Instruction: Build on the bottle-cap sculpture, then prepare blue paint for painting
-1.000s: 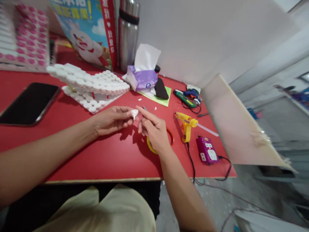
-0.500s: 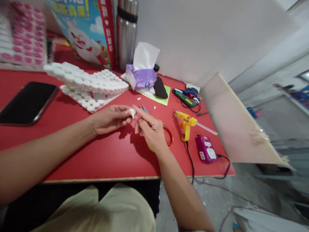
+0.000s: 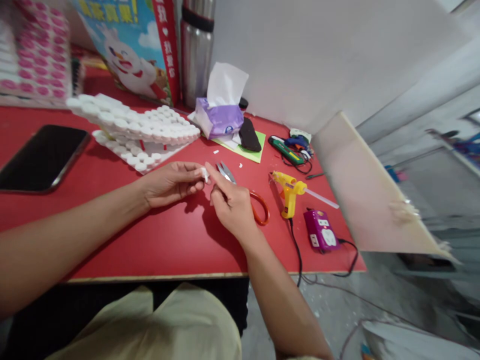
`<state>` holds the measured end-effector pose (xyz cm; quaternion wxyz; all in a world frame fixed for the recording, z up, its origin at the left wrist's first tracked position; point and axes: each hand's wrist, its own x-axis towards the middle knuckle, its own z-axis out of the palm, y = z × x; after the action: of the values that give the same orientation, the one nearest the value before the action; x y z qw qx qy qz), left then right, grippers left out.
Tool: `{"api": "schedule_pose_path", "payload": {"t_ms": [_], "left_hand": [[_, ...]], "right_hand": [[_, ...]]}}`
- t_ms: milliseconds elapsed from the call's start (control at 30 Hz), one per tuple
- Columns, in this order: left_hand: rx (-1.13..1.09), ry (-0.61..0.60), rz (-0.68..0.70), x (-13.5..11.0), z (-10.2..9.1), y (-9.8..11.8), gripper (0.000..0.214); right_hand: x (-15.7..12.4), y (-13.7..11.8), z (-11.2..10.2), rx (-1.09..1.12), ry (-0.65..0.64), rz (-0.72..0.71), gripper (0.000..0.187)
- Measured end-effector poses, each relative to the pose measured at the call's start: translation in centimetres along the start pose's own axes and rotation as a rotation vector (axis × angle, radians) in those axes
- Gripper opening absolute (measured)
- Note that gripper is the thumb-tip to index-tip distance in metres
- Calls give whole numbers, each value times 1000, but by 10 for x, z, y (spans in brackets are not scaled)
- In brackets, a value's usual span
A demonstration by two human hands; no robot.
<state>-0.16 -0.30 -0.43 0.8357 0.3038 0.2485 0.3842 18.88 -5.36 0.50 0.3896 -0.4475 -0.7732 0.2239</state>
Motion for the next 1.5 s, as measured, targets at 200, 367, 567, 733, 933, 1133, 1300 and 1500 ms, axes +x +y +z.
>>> {"api": "schedule_pose_path", "payload": {"t_ms": [200, 367, 567, 733, 933, 1133, 1300, 1500], "left_hand": [[15, 45, -25, 0, 1, 1, 16], [0, 88, -38, 0, 1, 2, 12], [-14, 90, -28, 1, 0, 0, 13], [-39, 94, 12, 1, 1, 2, 11], [32, -10, 43, -2, 4, 2, 6], [104, -110, 83, 0, 0, -1, 26], [154, -52, 89, 1, -3, -3, 35], [206, 4, 69, 0, -3, -4, 39]], "right_hand": [[-4, 3, 2, -325, -10, -103, 55], [-3, 4, 4, -566, -61, -169, 60], [-3, -1, 3, -694, -82, -239, 56], [-5, -7, 0, -435, -25, -226, 55], [-2, -6, -3, 14, 59, 81, 57], [-4, -6, 0, 45, -7, 82, 50], [-5, -1, 0, -301, -2, -107, 51], [-4, 2, -2, -609, -8, -228, 49]]}}
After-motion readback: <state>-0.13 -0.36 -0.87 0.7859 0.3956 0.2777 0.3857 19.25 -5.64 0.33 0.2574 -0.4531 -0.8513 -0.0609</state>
